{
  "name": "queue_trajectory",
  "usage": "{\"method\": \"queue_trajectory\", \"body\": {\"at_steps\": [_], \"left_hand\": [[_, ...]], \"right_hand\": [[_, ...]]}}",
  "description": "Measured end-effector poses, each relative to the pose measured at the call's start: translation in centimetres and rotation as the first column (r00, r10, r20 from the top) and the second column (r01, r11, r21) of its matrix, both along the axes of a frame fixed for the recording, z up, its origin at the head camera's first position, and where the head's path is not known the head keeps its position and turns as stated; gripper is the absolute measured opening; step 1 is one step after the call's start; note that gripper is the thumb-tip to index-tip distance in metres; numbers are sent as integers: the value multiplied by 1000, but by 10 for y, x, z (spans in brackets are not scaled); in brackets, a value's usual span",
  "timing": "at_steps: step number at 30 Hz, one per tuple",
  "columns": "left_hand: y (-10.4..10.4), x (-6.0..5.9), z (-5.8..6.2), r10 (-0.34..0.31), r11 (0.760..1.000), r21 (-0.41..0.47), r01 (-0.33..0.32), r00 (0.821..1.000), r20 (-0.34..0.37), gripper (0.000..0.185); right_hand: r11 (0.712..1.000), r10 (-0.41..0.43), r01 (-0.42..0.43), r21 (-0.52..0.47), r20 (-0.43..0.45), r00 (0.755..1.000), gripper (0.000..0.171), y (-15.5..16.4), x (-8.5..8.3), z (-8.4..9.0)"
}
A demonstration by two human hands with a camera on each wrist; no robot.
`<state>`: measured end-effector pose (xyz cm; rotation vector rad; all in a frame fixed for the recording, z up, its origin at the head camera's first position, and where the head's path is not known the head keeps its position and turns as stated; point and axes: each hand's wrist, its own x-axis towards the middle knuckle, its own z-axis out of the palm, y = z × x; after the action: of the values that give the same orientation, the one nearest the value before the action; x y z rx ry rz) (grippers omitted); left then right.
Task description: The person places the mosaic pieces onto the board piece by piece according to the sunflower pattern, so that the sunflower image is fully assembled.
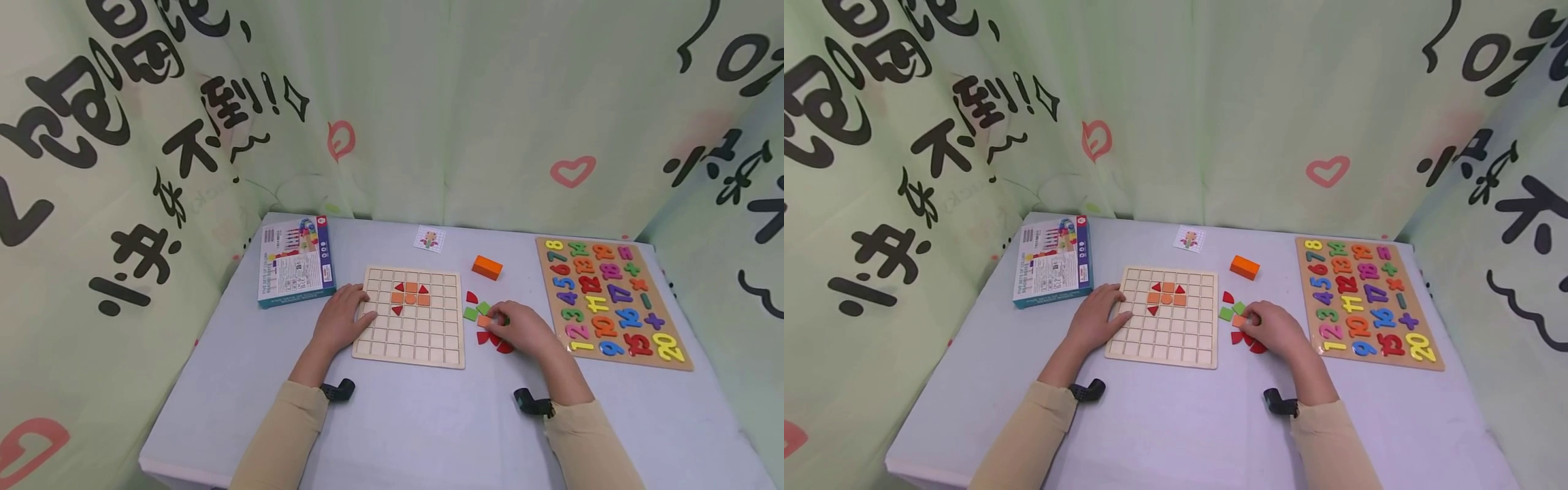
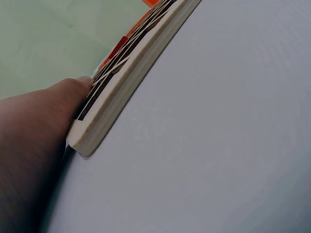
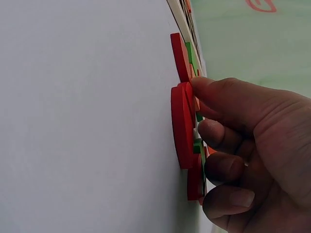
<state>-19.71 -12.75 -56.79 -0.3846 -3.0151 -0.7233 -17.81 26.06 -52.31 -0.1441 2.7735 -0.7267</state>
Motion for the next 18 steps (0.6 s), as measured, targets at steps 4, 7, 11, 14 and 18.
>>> {"method": "queue_trajectory", "body": {"at_steps": [4,7,11,14,18], "left_hand": [[0,0,0,2,1000,-1,-2,1000,3,44],[1,0,0,3,1000,0,-3,1000,4,44],[1,-1,0,3,1000,-2,-3,1000,2,44],[1,0,-1,3,1000,-7,-3,1000,0,44],[1,0,-1,2,1000,-8,-2,1000,-5,43]], "right_hand": [[1000,3,-3,0,-4,1000,35,-2,1,2],[1000,8,-8,5,-7,1000,36,-3,1,1],[1000,14,-14,16,-8,1000,35,-3,1,2],[999,25,-25,20,-18,1000,34,-5,1,5],[999,37,-37,13,-21,999,32,-12,0,12]]}}
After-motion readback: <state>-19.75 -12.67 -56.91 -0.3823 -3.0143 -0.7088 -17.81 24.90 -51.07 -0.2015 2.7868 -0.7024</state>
